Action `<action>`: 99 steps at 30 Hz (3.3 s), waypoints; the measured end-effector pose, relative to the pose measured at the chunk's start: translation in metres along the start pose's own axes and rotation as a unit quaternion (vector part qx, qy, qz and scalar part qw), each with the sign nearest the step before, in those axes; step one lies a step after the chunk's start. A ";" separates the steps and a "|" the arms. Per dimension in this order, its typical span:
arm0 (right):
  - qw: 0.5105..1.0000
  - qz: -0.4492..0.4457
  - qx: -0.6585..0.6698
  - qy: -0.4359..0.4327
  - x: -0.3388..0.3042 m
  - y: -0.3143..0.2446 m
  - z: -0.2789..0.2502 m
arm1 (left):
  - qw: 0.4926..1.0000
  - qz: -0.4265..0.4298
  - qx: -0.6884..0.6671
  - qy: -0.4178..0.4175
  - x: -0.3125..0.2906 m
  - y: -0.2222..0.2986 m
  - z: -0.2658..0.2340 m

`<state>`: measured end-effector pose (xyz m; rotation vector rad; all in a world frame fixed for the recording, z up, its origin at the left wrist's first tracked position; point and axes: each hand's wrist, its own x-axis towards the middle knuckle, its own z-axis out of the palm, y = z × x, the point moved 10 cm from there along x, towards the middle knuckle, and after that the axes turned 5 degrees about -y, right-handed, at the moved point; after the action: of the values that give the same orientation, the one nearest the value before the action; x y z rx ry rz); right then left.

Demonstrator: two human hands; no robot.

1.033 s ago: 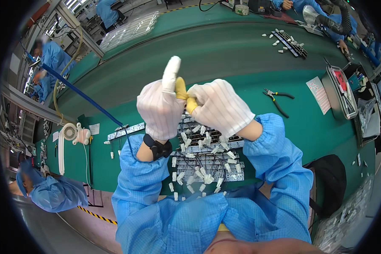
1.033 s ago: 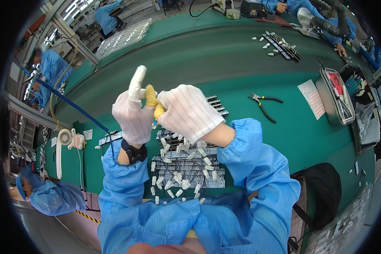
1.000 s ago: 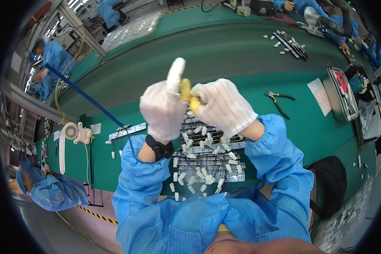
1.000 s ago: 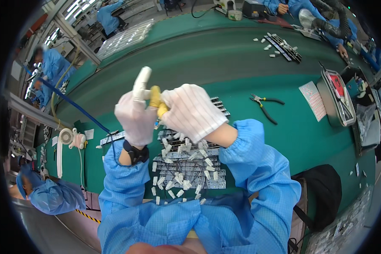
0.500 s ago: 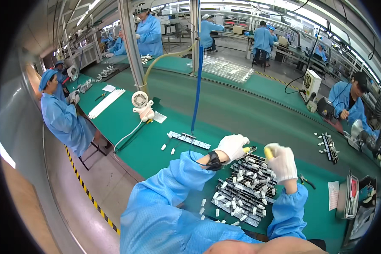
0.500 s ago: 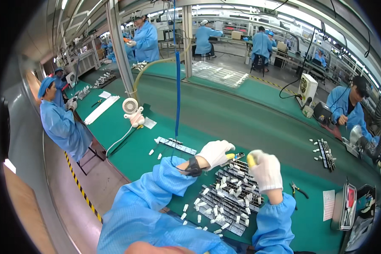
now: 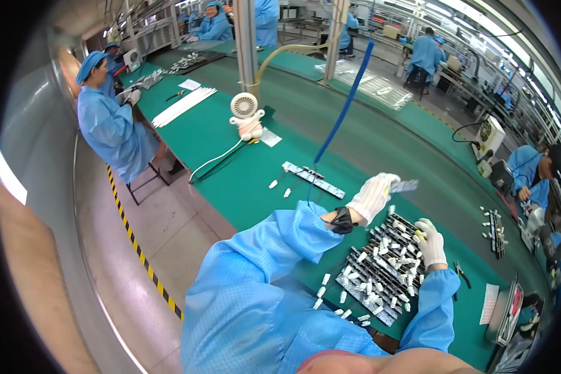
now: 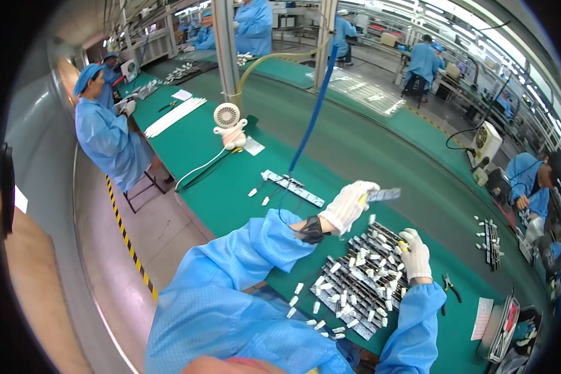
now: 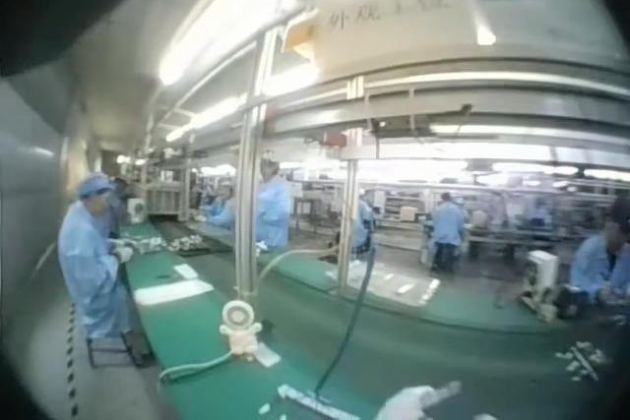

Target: Attaching small white components to PCB strips at an assembly line.

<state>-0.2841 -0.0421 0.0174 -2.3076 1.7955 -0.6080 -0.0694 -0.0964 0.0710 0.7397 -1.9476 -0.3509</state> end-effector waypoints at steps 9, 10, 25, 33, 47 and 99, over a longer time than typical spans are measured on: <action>0.985 0.026 0.052 0.165 -0.011 0.052 -0.095 | 0.656 -0.312 -0.680 -0.100 -0.016 0.003 0.038; 0.986 0.038 0.063 0.152 -0.014 0.038 -0.115 | 0.680 -0.276 -0.665 -0.139 -0.019 0.006 0.033; 0.769 0.611 -0.174 -0.068 -0.141 0.392 -0.193 | 0.532 -0.483 -0.687 -0.107 -0.077 -0.049 0.077; 0.835 0.518 -0.177 0.059 -0.081 0.401 -0.177 | 0.529 -0.517 -0.659 -0.138 -0.098 -0.058 0.091; 0.911 0.381 -0.156 0.021 -0.035 0.418 -0.129 | 0.553 -0.498 -0.646 -0.169 -0.094 -0.042 0.083; 0.847 0.144 0.505 0.084 -0.040 -0.062 -0.066 | 0.869 -0.112 -0.465 -0.131 -0.010 0.058 0.003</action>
<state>-0.2633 0.0207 0.0912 -1.2708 1.3010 -1.3158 -0.0889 -0.0458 0.0937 0.2639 -1.6338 -1.4687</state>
